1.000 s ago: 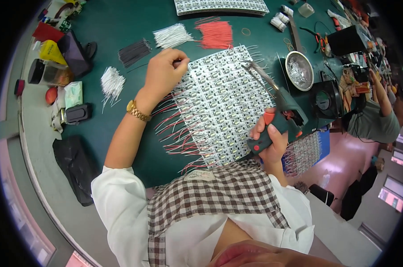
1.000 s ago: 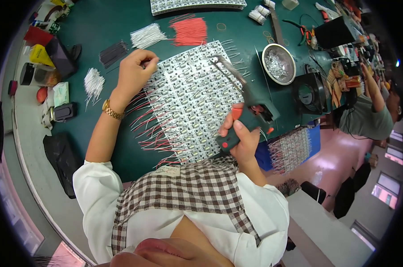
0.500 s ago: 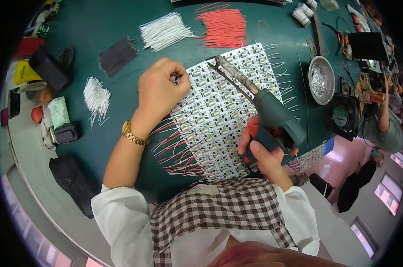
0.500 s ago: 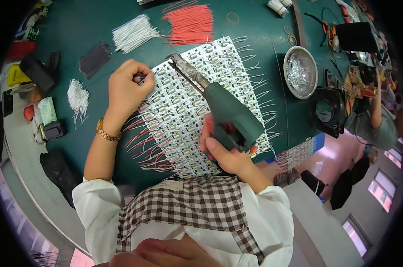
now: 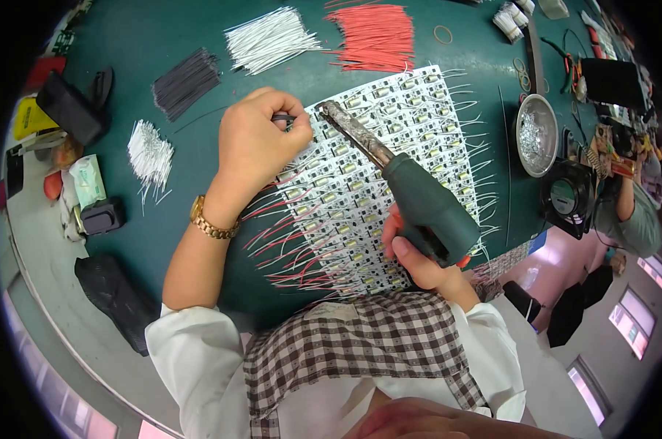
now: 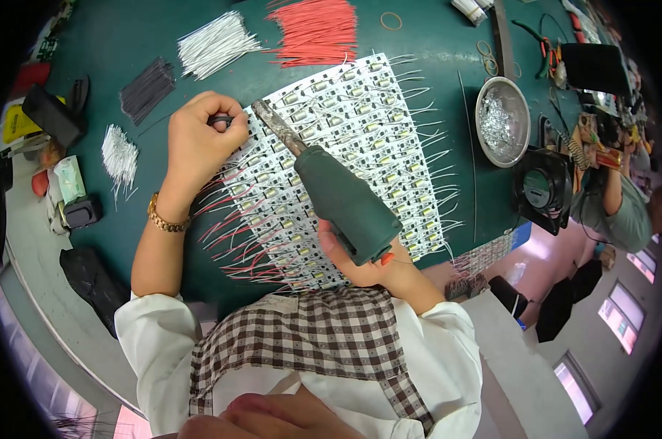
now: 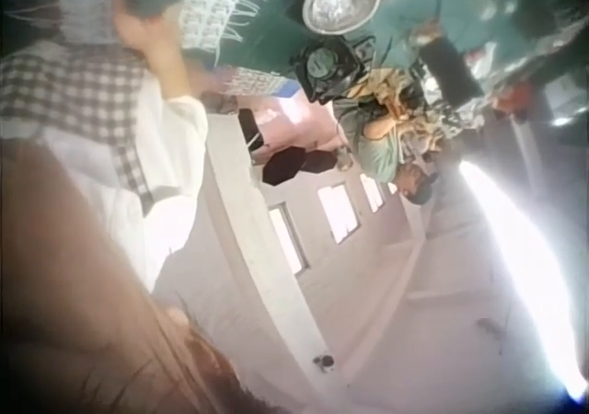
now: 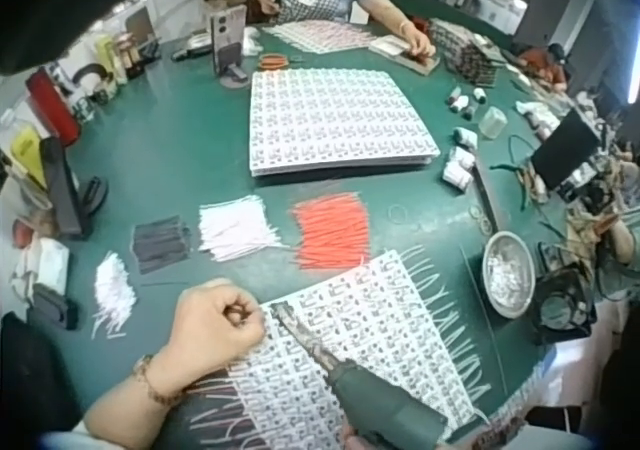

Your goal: The person solders electronic components and wires onto LED light panels using a soldering iron.

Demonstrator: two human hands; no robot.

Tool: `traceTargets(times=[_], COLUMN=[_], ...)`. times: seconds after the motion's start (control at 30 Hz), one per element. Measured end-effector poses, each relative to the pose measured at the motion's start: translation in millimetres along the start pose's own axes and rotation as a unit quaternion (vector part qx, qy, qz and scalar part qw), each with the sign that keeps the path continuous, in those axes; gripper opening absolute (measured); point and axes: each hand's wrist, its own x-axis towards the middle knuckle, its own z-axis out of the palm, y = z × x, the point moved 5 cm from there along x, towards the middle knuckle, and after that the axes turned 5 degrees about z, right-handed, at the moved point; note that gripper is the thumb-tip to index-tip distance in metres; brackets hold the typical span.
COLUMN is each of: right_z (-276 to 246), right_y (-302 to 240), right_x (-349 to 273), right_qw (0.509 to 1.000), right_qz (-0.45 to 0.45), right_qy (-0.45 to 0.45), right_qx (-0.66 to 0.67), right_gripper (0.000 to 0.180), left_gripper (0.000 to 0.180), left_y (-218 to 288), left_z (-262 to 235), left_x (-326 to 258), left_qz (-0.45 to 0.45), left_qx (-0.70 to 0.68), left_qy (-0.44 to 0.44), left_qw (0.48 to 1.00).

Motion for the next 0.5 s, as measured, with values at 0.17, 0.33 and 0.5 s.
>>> traceTargets(times=[0.17,0.33,0.5], right_z=[3.8,4.3,7.4], right_y=[-1.3,-5.0,-12.6], right_x=[1.7,6.0,8.5], right_qw=[0.998,0.997,0.991], right_qz=[-0.013,0.049,-0.057], right_qy=[-0.013,0.010,0.019], right_qx=[-0.065,-0.059,-0.123], right_gripper=[0.028,0.016,0.017], left_gripper=[0.006,0.006,0.006], left_y=[-2.4,-2.3,-2.9], left_z=[-0.2,1.5,1.3], left_x=[0.4,1.7,1.4], left_qz=[0.007,0.019,0.018], left_qx=[0.007,0.005,0.009], left_qy=[0.001,0.003,0.005], left_qw=[1.000,1.000,1.000])
